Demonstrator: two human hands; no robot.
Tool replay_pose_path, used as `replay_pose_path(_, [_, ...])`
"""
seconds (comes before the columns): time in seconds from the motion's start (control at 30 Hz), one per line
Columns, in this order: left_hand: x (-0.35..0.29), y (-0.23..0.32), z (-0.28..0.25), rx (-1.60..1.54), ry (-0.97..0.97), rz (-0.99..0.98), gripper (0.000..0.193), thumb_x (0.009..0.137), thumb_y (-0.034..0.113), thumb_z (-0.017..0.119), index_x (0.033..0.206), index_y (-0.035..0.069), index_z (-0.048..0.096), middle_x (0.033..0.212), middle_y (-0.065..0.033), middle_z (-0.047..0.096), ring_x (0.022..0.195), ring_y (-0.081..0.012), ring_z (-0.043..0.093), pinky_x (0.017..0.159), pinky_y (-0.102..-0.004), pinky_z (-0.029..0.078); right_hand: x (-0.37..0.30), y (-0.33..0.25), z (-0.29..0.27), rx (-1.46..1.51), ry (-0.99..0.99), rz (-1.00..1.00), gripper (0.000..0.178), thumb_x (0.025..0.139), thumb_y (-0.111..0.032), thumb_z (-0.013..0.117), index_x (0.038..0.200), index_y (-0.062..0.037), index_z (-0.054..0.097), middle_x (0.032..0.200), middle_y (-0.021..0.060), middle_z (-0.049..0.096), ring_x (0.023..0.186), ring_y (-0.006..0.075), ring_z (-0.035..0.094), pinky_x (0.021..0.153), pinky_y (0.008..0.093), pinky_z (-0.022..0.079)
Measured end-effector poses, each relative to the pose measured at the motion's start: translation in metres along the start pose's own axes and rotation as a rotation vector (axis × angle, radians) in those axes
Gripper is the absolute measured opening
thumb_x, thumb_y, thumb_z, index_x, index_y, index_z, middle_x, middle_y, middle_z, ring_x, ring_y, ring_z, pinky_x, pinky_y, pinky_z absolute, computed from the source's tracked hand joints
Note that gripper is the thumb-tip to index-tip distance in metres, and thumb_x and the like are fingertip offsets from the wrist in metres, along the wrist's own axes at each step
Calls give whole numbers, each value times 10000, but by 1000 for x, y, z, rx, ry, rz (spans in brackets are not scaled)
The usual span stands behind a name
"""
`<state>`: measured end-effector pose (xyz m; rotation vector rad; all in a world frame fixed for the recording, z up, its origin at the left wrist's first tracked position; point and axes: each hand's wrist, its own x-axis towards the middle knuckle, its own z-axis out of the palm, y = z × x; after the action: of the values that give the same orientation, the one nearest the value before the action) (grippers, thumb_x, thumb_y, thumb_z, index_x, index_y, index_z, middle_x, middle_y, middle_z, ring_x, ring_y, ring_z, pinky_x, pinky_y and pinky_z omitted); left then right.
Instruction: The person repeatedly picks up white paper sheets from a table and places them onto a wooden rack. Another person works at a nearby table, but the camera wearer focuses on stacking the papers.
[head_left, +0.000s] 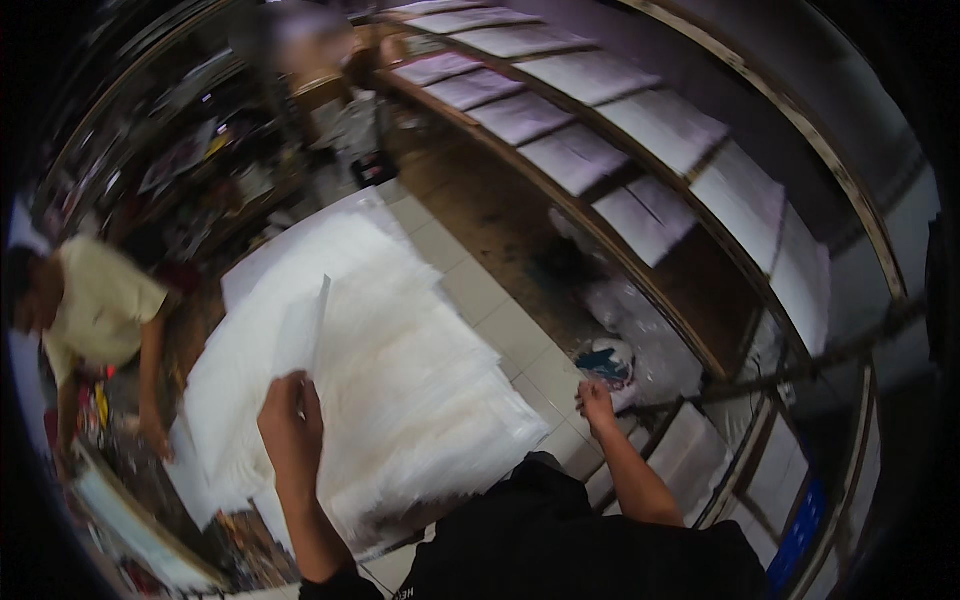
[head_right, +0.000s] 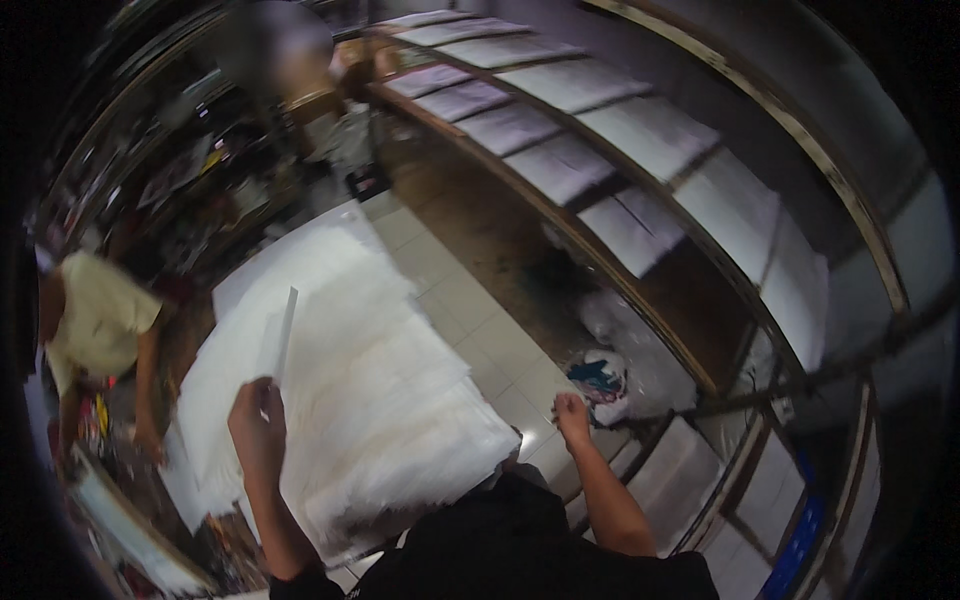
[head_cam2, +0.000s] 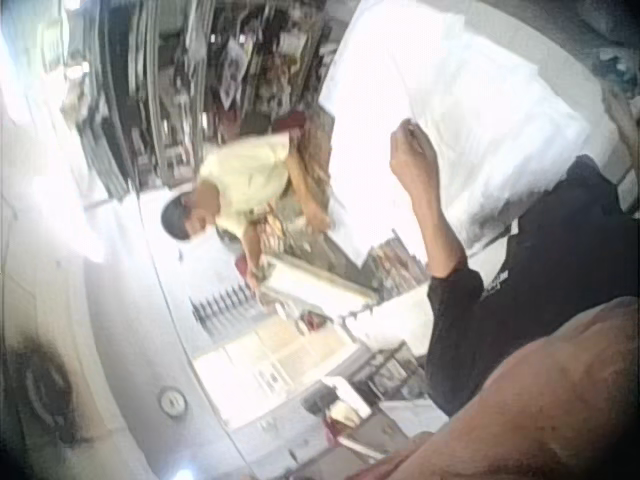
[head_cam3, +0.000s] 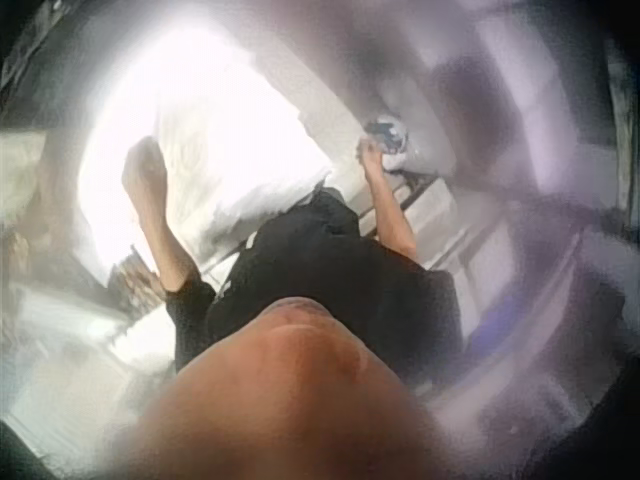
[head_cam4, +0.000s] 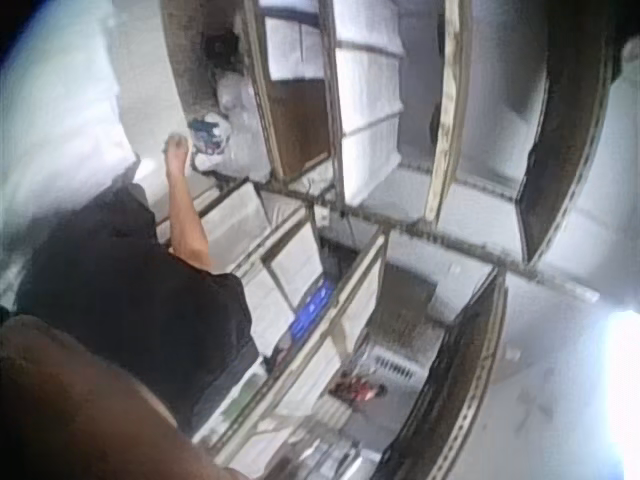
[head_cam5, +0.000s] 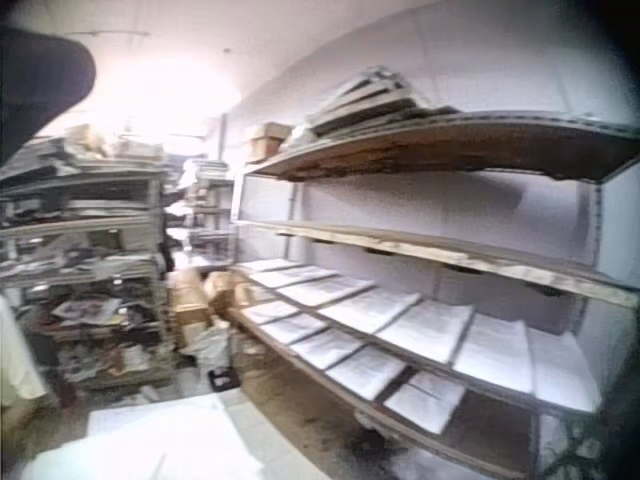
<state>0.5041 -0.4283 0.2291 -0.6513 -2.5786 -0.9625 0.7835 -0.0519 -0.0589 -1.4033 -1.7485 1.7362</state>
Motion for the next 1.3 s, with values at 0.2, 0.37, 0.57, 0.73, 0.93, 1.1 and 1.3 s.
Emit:
replay_pose_path(0.2, [-40,87,59,-222,-149,250,166,819,-27,651,981,10,648,724,-122,568,598,-284,558,553,-396,445,-74,-192,22,191,-334,-461,355,977,-188,559,1322,-117,510,911,22,599,734,88,553,635,222,455])
replay_pose_path(0.37, [-69,133,102,-328,-318,433,165,832,14,652,996,5,638,747,-135,564,626,-318,571,565,-425,460,-127,-268,33,-326,-672,-718,390,979,-222,530,1328,-55,489,988,110,634,849,213,616,789,347,504])
replay_pose_path(0.57, [-80,177,126,-385,-388,539,163,846,15,654,1006,-7,633,742,-138,567,609,-298,573,549,-400,463,-98,-268,-4,-458,-736,-772,271,953,-208,491,1147,-26,537,984,170,640,876,329,616,789,407,474])
replay_pose_path(0.73, [-92,237,119,-629,-485,713,222,822,10,657,1040,-26,632,734,-102,580,606,-222,547,552,-336,445,-86,-303,-85,-596,-637,-896,212,903,-148,471,1072,-32,525,916,188,634,872,357,617,777,439,468])
replay_pose_path(0.93, [-112,275,122,-895,-469,789,248,767,7,675,1011,-19,639,690,-93,588,593,-226,530,581,-345,434,-150,-403,-253,-872,-145,-680,401,876,-260,647,1181,-55,486,968,176,643,921,270,626,777,392,495])
replay_pose_path(1.1, [-130,287,159,-835,-566,851,188,786,18,672,971,-7,652,695,-79,578,586,-220,536,571,-340,426,-290,-426,-401,-768,485,-421,426,875,-339,685,1164,-65,534,971,104,627,846,175,578,676,299,481])
replay_pose_path(1.3, [-170,271,227,-688,-848,888,183,799,76,699,968,9,675,703,-94,586,588,-224,569,570,-355,451,-440,-320,-576,-436,1029,-210,214,906,-224,629,1042,-64,585,719,-16,500,563,50,428,465,215,335])
